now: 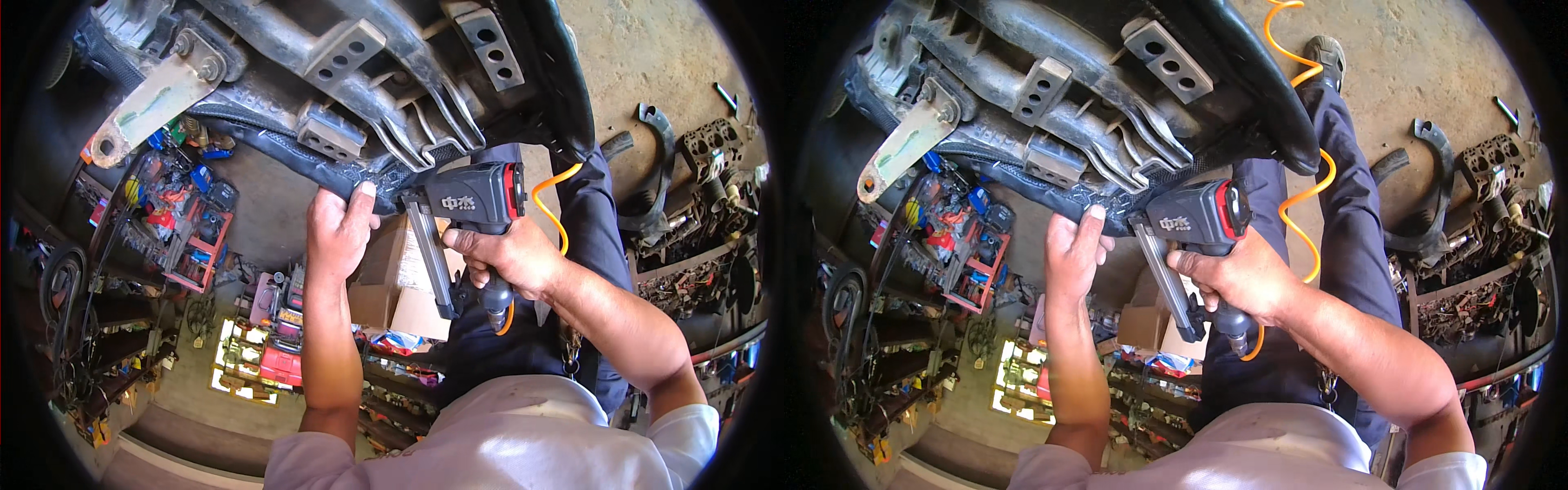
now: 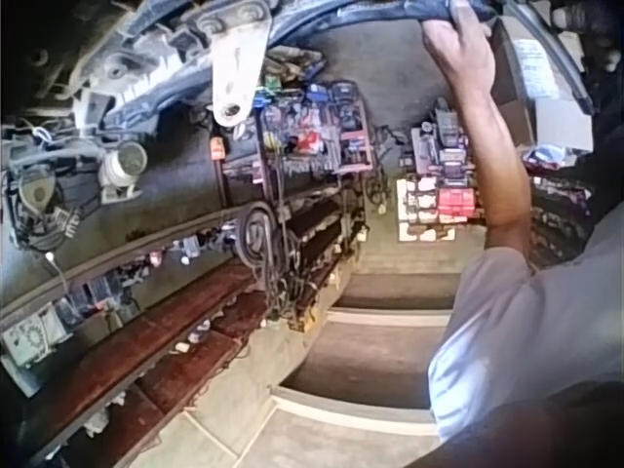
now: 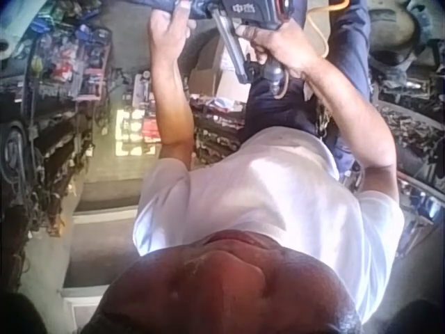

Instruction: Re-upholstering a motorcycle seat using a pneumatic staple gun to secure the leather cover.

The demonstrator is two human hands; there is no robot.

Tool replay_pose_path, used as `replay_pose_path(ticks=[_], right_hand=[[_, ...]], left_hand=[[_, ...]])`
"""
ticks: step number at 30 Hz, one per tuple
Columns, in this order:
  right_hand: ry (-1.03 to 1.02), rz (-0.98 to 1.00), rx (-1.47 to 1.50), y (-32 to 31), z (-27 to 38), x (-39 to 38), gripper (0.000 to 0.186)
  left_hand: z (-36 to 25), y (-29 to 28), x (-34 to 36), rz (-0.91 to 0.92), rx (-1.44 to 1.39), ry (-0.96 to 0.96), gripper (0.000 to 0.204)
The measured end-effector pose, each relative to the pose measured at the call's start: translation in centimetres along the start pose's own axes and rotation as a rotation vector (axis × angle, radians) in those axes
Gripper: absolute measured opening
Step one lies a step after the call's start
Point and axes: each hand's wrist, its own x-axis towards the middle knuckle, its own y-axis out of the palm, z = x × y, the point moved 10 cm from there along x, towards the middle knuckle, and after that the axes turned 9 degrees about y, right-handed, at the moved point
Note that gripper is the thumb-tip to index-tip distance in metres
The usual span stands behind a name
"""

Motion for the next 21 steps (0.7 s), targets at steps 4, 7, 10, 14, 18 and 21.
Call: replay_pose_path(ticks=[4, 7, 10, 14, 18, 21], right_hand=[[0.021, 0.013, 0.011, 0.0, 0.2, 0.3, 0.017], [0.059, 0.041, 0.017, 0.2, 0.1, 0.6, 0.017], [0.017, 0.105, 0.093, -0.2, -0.6, 0.7, 0.019], [-0.017, 0.16, 0.245, -1.0, -1.2, -1.2, 0.029], [-0.019, 0.149, 0.28, -3.5, -1.4, -3.7, 0.038], [-0.039, 0.099, 0.221, -5.5, -1.5, -5.0, 0.044]], left_hand=[[0.6, -0.4, 0.5, -0.009, -0.021, 0.0, 0.017], [0.4, -0.5, 0.5, 0.016, 0.005, 0.018, 0.017], [0.7, -0.2, 0.5, 0.055, 0.013, 0.059, 0.017], [0.3, -0.1, 0.4, 0.058, 0.012, 0.069, 0.017], [0.1, 0.0, 0.5, 0.056, -0.026, 0.045, 0.017], [0.4, -0.2, 0.3, 0.056, -0.044, 0.032, 0.023]])
